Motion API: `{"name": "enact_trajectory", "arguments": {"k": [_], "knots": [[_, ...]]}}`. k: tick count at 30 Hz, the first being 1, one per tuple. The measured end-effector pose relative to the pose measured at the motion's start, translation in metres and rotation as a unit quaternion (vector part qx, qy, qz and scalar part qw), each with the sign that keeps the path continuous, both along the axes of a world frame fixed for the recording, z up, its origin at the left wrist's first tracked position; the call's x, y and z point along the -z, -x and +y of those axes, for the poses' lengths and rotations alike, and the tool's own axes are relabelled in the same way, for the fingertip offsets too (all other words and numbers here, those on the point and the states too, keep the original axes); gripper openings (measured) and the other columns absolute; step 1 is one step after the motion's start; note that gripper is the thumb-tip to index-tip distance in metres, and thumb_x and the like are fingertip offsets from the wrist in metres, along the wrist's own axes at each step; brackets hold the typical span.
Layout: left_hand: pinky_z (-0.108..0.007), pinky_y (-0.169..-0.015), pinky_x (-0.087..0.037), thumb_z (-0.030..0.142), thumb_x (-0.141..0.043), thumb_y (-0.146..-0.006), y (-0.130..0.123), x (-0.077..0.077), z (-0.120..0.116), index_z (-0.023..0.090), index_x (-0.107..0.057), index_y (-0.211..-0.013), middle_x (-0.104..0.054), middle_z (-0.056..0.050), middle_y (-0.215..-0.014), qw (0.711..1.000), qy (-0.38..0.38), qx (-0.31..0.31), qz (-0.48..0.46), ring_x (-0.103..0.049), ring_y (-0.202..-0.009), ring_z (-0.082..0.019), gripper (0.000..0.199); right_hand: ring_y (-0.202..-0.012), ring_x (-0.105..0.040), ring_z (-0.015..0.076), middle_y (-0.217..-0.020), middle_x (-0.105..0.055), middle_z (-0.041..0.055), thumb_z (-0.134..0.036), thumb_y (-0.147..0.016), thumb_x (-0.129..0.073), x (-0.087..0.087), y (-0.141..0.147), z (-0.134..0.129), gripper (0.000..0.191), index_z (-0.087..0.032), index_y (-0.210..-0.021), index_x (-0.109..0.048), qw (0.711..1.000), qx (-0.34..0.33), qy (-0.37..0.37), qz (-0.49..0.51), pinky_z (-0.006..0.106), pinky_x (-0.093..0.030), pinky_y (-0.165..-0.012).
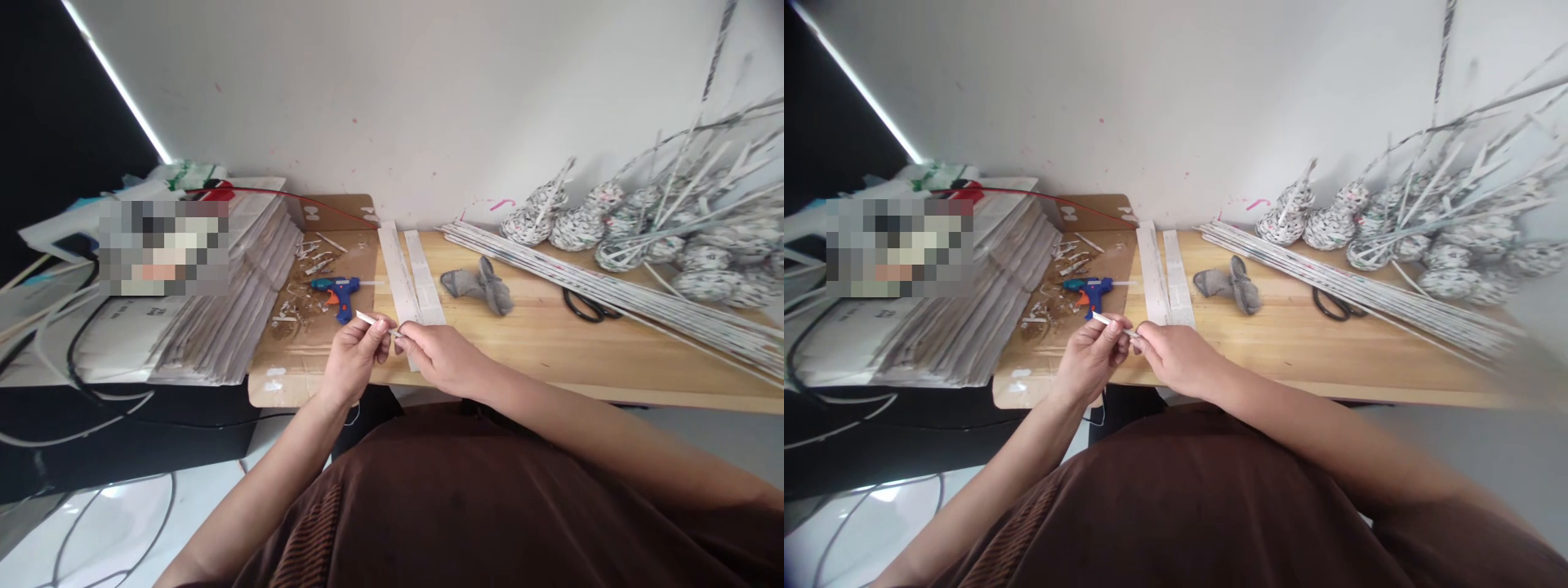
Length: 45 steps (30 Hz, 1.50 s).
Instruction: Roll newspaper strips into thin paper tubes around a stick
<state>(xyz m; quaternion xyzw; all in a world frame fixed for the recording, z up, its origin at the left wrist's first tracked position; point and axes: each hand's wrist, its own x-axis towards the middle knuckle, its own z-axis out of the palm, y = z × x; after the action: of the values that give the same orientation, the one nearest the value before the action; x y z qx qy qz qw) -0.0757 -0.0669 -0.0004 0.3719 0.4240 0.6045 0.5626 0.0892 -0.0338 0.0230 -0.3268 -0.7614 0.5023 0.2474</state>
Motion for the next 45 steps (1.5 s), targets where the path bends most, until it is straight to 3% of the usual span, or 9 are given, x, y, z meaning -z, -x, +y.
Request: {"name": "enact_trajectory", "arguments": {"k": [5,12,18,20,23,26,36,41,45], "knots": [[-0.017,-0.045,-0.033,0.037,-0.069,-0.079,0.002,-0.005,0.002,0.014,-0.065,-0.082,-0.05,0.002,-0.059,0.999,-0.012,0.03,-0.023,-0.047,-0.051,-0.007,0.024,-0.04,-0.036,0.0097,-0.048,-0.026,-0.01,-0.051,-0.096,-0.036,0.005,-0.003,0.007,0.036,-0.02,-0.081,-0.048,0.915,-0.155,0.354,0.112,0.022,-0.032,-0.043],[-0.019,-0.047,-0.031,0.038,-0.069,-0.08,0.0,-0.006,0.001,0.015,-0.065,-0.085,-0.05,0.003,-0.056,0.999,-0.028,0.036,0.008,-0.046,-0.05,-0.007,0.024,-0.042,-0.041,0.0072,-0.049,-0.04,-0.0077,-0.049,-0.095,-0.046,0.008,-0.001,0.01,0.036,-0.016,-0.081,-0.054,0.956,-0.079,0.263,0.105,0.02,-0.034,-0.044],[-0.018,-0.048,-0.034,0.036,-0.068,-0.081,0.0,-0.009,0.003,0.015,-0.063,-0.08,-0.052,0.002,-0.058,0.996,-0.055,0.072,-0.008,-0.045,-0.051,-0.007,0.021,-0.038,-0.036,0.0096,-0.045,-0.029,-0.0097,-0.047,-0.096,-0.038,0.003,-0.005,0.011,0.034,-0.021,-0.074,-0.04,0.862,-0.204,0.438,0.154,0.02,-0.029,-0.039],[-0.017,-0.046,-0.034,0.036,-0.07,-0.08,0.002,-0.009,0.004,0.016,-0.063,-0.08,-0.052,0.003,-0.057,0.997,-0.052,0.05,-0.007,-0.044,-0.05,-0.006,0.021,-0.04,-0.038,0.0104,-0.047,-0.033,-0.0089,-0.051,-0.096,-0.035,0.001,-0.007,0.009,0.036,-0.021,-0.077,-0.043,0.901,-0.175,0.379,0.114,0.022,-0.031,-0.041],[-0.016,-0.045,-0.035,0.035,-0.07,-0.079,0.005,-0.008,0.005,0.015,-0.065,-0.082,-0.052,0.003,-0.058,0.998,-0.051,0.007,0.018,-0.045,-0.049,-0.006,0.02,-0.051,-0.044,0.01,-0.057,-0.044,-0.0055,-0.049,-0.092,-0.047,-0.003,-0.008,0.003,0.032,-0.019,-0.082,-0.05,0.99,-0.053,0.126,0.014,0.023,-0.033,-0.05],[-0.017,-0.045,-0.036,0.034,-0.07,-0.079,0.006,-0.007,0.005,0.015,-0.067,-0.084,-0.054,0.002,-0.059,0.997,-0.055,-0.006,0.047,-0.047,-0.05,-0.006,0.02,-0.057,-0.043,0.0094,-0.062,-0.046,-0.0048,-0.04,-0.094,-0.048,-0.008,-0.006,-0.003,0.026,-0.019,-0.079,-0.05,0.995,0.012,-0.08,-0.049,0.023,-0.03,-0.056],[-0.017,-0.05,-0.04,0.033,-0.073,-0.077,0.004,-0.003,0.003,0.013,-0.069,-0.081,-0.058,0.001,-0.062,0.996,-0.047,-0.037,0.065,-0.05,-0.053,-0.006,0.021,-0.057,-0.044,0.0098,-0.062,-0.047,-0.0038,-0.033,-0.099,-0.038,-0.007,-0.004,-0.009,0.026,-0.02,-0.081,-0.051,0.984,0.026,-0.156,-0.086,0.025,-0.028,-0.057],[-0.017,-0.05,-0.043,0.035,-0.073,-0.077,-0.001,-0.005,0.001,0.013,-0.069,-0.083,-0.066,-0.004,-0.076,0.998,-0.003,0.024,-0.054,-0.055,-0.058,-0.007,0.023,-0.052,-0.046,0.0108,-0.059,-0.048,-0.0029,-0.047,-0.097,-0.037,0.001,0.0,-0.003,0.037,-0.019,-0.08,-0.054,0.999,0.002,0.041,-0.02,0.025,-0.034,-0.054],[-0.016,-0.05,-0.046,0.034,-0.074,-0.076,-0.001,-0.006,0.002,0.013,-0.068,-0.083,-0.067,-0.003,-0.077,0.991,0.007,0.062,-0.122,-0.057,-0.057,-0.007,0.024,-0.037,-0.032,0.0099,-0.047,-0.025,-0.0102,-0.059,-0.095,-0.03,0.009,-0.002,0.004,0.044,-0.02,-0.08,-0.046,0.937,-0.118,0.323,0.059,0.023,-0.03,-0.041]]}}
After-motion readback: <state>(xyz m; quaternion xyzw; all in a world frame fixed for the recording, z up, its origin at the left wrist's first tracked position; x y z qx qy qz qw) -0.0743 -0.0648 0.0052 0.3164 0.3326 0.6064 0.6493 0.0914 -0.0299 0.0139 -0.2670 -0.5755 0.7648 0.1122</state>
